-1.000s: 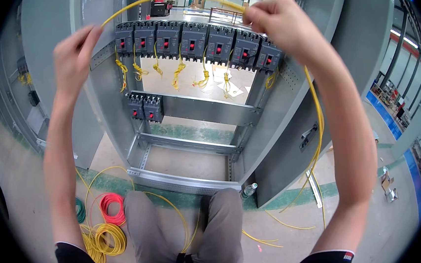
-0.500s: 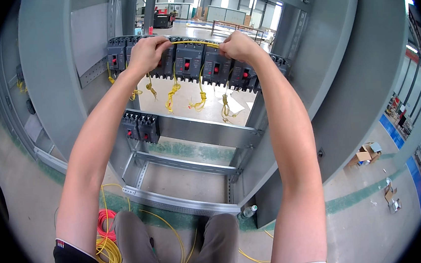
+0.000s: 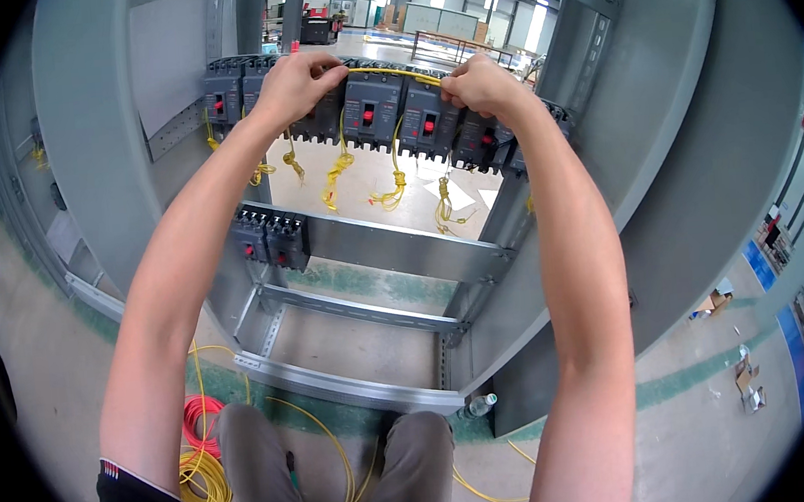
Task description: The person sits on the floor and installs electrical wiring into a panel. They measure and cut yellow and green wires using pliers, then connect them to the circuit breakers.
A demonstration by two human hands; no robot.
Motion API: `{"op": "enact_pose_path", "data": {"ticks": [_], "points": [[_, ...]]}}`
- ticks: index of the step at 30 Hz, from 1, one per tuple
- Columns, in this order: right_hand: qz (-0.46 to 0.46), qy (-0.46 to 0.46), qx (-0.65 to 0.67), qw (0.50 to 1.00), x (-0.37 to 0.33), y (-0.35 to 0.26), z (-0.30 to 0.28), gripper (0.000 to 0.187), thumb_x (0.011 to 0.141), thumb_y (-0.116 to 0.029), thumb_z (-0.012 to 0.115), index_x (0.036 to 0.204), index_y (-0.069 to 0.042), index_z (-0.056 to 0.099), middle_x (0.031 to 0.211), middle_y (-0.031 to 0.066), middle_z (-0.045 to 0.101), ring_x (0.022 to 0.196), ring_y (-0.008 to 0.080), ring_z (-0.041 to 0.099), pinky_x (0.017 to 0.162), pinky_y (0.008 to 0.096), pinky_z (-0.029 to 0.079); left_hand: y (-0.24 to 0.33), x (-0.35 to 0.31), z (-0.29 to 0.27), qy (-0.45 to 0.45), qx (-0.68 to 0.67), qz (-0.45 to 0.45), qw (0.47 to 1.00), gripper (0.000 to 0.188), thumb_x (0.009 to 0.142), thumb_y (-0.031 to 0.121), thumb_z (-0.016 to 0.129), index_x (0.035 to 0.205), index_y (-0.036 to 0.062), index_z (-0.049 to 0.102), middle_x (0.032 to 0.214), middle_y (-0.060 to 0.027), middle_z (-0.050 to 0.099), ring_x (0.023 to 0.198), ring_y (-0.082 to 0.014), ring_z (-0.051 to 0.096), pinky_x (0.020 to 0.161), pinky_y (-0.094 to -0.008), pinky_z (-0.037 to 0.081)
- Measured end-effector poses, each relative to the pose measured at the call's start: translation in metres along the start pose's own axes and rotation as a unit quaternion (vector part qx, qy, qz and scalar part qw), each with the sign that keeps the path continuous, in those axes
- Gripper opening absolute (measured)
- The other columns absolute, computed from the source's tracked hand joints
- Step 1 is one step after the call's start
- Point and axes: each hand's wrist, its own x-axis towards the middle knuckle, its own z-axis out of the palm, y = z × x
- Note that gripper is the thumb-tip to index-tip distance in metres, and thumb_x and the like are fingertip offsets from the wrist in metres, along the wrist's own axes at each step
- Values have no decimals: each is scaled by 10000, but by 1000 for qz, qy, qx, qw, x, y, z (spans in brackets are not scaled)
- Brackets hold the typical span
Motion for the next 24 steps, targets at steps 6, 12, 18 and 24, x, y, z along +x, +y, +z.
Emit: {"op": "enact_pose_path", "data": {"ticks": [6, 12, 18, 24], "points": [[9, -1, 6, 1000, -1, -4, 1, 247, 862, -214, 594, 839, 0, 713, 699, 50, 633, 494, 116, 459, 428, 286, 361, 1, 3, 0, -5, 17, -25, 1000, 317, 868, 359, 668, 1011, 83, 735, 888, -119, 718, 847, -278, 686, 757, -376, 522], [4, 1, 2, 1000, -4, 0, 0, 244, 854, -207, 585, 837, -3, 718, 689, 45, 632, 500, 123, 479, 429, 287, 371, 7, 5, -2, -28, 13, -55, 998, 350, 865, 345, 684, 993, 22, 727, 913, -144, 720, 871, -289, 689, 787, -376, 518], [9, 4, -21, 1000, 3, 0, 11, 250, 830, -230, 598, 861, -20, 732, 718, 69, 671, 527, 155, 543, 483, 308, 450, -3, 3, 0, -29, 4, -79, 996, 360, 828, 391, 710, 948, 54, 750, 897, -178, 711, 886, -336, 680, 811, -416, 525], [-73, 55, -46, 995, -7, -7, -1, 252, 826, -232, 603, 808, -25, 747, 729, 143, 697, 669, 266, 648, 666, 354, 517, 17, 4, -12, 37, 35, -74, 996, 346, 839, 402, 690, 925, 74, 755, 858, -164, 709, 795, -328, 678, 731, -398, 516]]}}
